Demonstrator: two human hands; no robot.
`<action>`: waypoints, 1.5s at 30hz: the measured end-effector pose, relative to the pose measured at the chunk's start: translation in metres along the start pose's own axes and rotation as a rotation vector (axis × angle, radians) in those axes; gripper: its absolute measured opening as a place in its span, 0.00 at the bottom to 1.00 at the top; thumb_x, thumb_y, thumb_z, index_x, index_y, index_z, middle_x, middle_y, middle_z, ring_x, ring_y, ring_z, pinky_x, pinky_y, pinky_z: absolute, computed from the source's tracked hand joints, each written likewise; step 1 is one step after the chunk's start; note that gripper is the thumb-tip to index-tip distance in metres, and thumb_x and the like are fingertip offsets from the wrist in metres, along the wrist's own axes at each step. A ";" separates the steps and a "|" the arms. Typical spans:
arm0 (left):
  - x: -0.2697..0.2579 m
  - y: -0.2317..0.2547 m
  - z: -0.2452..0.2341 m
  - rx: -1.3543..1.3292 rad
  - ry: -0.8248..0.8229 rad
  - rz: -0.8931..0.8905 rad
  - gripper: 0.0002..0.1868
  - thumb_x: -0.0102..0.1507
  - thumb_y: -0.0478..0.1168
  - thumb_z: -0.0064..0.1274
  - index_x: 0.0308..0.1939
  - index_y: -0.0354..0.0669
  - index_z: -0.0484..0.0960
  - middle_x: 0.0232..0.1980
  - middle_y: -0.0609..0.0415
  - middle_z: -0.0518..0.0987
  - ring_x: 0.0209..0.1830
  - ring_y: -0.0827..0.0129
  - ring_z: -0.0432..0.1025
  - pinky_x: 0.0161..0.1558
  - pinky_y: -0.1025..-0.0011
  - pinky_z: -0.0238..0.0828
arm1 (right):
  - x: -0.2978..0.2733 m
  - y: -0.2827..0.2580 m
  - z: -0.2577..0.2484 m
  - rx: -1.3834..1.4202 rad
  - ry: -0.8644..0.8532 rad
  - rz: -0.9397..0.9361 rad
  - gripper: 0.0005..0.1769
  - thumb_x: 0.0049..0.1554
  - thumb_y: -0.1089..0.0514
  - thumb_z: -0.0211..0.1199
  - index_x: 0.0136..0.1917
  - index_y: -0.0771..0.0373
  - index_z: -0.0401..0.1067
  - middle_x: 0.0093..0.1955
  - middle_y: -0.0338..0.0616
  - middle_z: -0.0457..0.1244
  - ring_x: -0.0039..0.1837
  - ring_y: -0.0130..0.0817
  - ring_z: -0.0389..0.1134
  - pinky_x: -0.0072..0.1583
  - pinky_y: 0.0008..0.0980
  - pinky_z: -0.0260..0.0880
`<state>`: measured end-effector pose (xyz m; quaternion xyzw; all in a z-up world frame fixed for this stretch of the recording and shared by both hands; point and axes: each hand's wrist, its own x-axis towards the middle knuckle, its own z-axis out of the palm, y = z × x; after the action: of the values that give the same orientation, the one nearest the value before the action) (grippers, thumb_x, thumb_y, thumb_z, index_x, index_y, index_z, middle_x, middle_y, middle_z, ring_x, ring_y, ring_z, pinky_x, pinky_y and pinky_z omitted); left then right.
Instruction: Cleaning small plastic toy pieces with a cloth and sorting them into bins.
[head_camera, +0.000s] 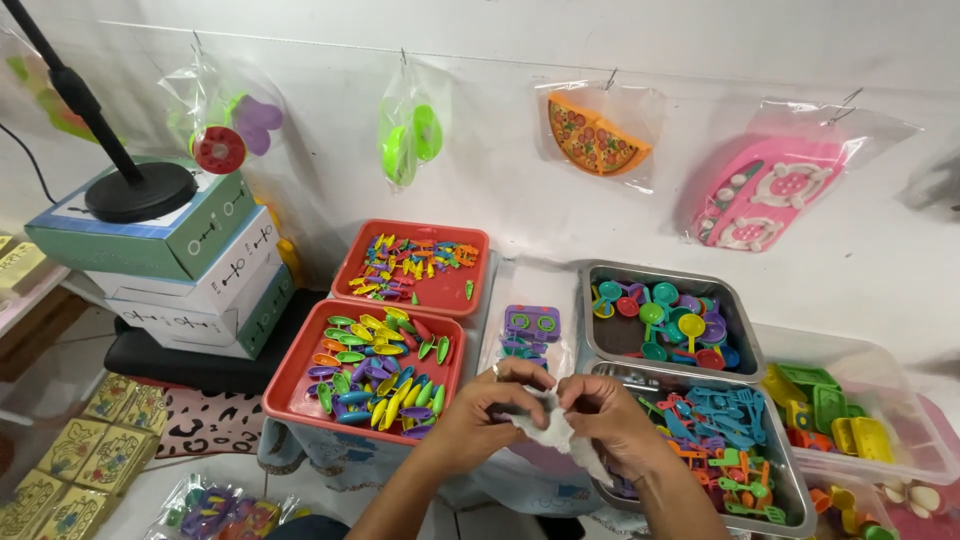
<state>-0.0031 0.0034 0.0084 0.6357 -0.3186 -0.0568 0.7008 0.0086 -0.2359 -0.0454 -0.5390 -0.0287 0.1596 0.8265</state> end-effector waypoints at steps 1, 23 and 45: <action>0.000 -0.001 -0.001 -0.001 -0.002 -0.002 0.14 0.52 0.22 0.54 0.34 0.44 0.85 0.57 0.55 0.76 0.59 0.65 0.70 0.58 0.69 0.66 | -0.001 -0.002 0.000 0.002 0.002 0.001 0.12 0.43 0.80 0.67 0.38 0.69 0.76 0.42 0.48 0.69 0.42 0.35 0.68 0.49 0.31 0.68; 0.004 -0.008 0.005 0.151 0.101 -0.032 0.05 0.56 0.35 0.58 0.31 0.39 0.78 0.60 0.48 0.78 0.58 0.60 0.72 0.56 0.65 0.69 | -0.001 -0.004 0.005 -0.060 0.096 -0.113 0.07 0.53 0.73 0.65 0.43 0.66 0.72 0.43 0.44 0.66 0.43 0.27 0.63 0.47 0.25 0.61; -0.008 -0.006 0.011 0.172 0.209 -0.216 0.13 0.61 0.30 0.55 0.49 0.39 0.87 0.36 0.57 0.84 0.29 0.78 0.69 0.31 0.79 0.67 | -0.015 -0.044 0.022 -0.272 -0.042 -0.066 0.48 0.43 0.73 0.64 0.76 0.64 0.60 0.51 0.60 0.69 0.50 0.45 0.69 0.52 0.41 0.66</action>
<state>-0.0126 -0.0033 -0.0006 0.7263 -0.1776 -0.0376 0.6629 -0.0003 -0.2375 0.0055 -0.6412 -0.0850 0.1385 0.7499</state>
